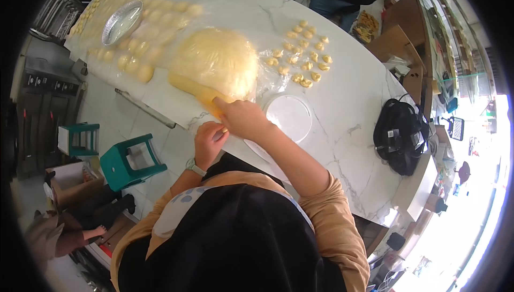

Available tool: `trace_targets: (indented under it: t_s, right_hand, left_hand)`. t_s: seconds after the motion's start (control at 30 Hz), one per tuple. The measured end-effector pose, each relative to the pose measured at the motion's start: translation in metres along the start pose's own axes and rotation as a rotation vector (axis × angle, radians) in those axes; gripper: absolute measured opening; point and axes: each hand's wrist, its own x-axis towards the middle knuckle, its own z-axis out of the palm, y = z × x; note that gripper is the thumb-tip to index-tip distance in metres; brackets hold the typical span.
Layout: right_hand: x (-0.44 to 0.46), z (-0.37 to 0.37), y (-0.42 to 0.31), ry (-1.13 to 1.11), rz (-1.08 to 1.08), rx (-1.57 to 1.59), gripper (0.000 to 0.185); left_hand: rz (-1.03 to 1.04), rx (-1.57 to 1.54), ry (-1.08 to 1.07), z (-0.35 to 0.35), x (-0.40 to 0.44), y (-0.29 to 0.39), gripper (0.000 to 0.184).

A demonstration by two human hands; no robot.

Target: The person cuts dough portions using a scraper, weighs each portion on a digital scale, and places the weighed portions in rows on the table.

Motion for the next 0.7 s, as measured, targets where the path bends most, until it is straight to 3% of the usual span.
trace_targets:
  t_s: [0.07, 0.1, 0.2, 0.27, 0.3, 0.37, 0.43, 0.57, 0.7]
  right_hand:
    - [0.005, 0.032, 0.001, 0.009, -0.056, -0.096, 0.027]
    - [0.005, 0.055, 0.004, 0.108, -0.056, -0.023, 0.029]
    - [-0.026, 0.083, 0.014, 0.524, -0.177, 0.113, 0.032]
    - [-0.052, 0.081, 0.029, 0.629, 0.078, 0.142, 0.035]
    - [-0.066, 0.063, 0.033, 0.571, 0.387, 0.397, 0.036]
    - [-0.086, 0.024, 0.041, 1.048, 0.297, 0.689, 0.034]
    - [-0.103, 0.000, 0.051, 1.298, 0.301, 0.638, 0.037]
    - [-0.139, -0.008, 0.068, 1.375, 0.428, 0.484, 0.048]
    - [-0.155, 0.003, 0.068, 1.436, 0.493, 0.396, 0.046]
  left_hand:
    - [-0.008, 0.005, -0.055, -0.002, 0.002, -0.001, 0.024]
    - [-0.009, 0.015, -0.094, -0.010, 0.003, 0.000, 0.023]
    - [-0.294, -0.205, -0.123, -0.022, 0.010, 0.016, 0.024]
    - [-0.242, -0.362, -0.033, -0.021, 0.023, 0.029, 0.019]
    - [-0.178, -0.385, -0.023, -0.021, 0.038, 0.039, 0.019]
    - [-0.113, -0.449, -0.109, -0.002, 0.058, 0.049, 0.017]
    - [-0.103, -0.524, -0.308, 0.025, 0.074, 0.062, 0.016]
    - [-0.039, -0.636, -0.414, 0.059, 0.082, 0.080, 0.019]
    - [0.056, -0.429, -0.205, 0.040, 0.069, 0.059, 0.015]
